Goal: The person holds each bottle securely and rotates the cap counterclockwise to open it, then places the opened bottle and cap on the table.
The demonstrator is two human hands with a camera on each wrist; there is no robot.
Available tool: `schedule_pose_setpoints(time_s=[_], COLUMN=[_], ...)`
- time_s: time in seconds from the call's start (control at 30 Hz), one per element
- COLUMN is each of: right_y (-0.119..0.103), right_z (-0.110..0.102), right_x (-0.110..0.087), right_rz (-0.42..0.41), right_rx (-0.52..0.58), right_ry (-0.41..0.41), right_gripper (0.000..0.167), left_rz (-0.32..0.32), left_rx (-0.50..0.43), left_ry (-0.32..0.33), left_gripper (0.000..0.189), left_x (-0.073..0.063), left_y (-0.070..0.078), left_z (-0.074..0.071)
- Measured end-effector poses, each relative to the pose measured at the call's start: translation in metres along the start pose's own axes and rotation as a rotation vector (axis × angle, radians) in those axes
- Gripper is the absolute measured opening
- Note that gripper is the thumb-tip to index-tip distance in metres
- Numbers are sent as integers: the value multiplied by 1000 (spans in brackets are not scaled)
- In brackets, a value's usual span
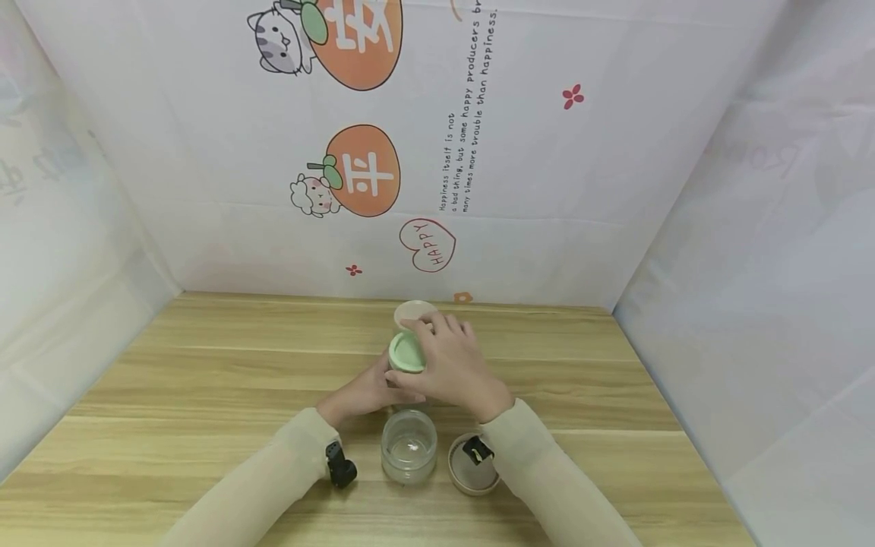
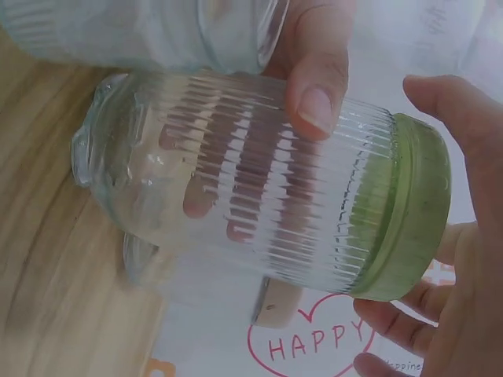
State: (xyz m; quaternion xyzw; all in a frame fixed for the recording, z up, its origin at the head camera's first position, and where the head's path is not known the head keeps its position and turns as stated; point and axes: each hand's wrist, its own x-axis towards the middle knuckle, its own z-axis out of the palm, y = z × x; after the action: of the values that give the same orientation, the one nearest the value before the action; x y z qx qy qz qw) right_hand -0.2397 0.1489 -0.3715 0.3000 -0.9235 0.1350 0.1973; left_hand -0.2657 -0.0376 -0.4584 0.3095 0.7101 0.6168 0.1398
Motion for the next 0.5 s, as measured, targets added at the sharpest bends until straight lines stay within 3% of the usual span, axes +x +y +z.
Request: schedule_pose_setpoints(time_s=[0.13,0.3,0.5], right_y=[-1,-2,-2], right_z=[-1,-3,-2], right_x=[0,0,0], right_rz=[29,32,23], right_rx=[-34,-44,-17], right_ry=[-32,-106,-118], right_gripper=[84,84,79], left_rz=[15,-18,-31], left_rx=[-13,-5,-9], left_ry=[-6,3,3], left_gripper=[111,113,111], left_x=[0,0,-1], left_y=[1,2,2], left_z=[1,1,0])
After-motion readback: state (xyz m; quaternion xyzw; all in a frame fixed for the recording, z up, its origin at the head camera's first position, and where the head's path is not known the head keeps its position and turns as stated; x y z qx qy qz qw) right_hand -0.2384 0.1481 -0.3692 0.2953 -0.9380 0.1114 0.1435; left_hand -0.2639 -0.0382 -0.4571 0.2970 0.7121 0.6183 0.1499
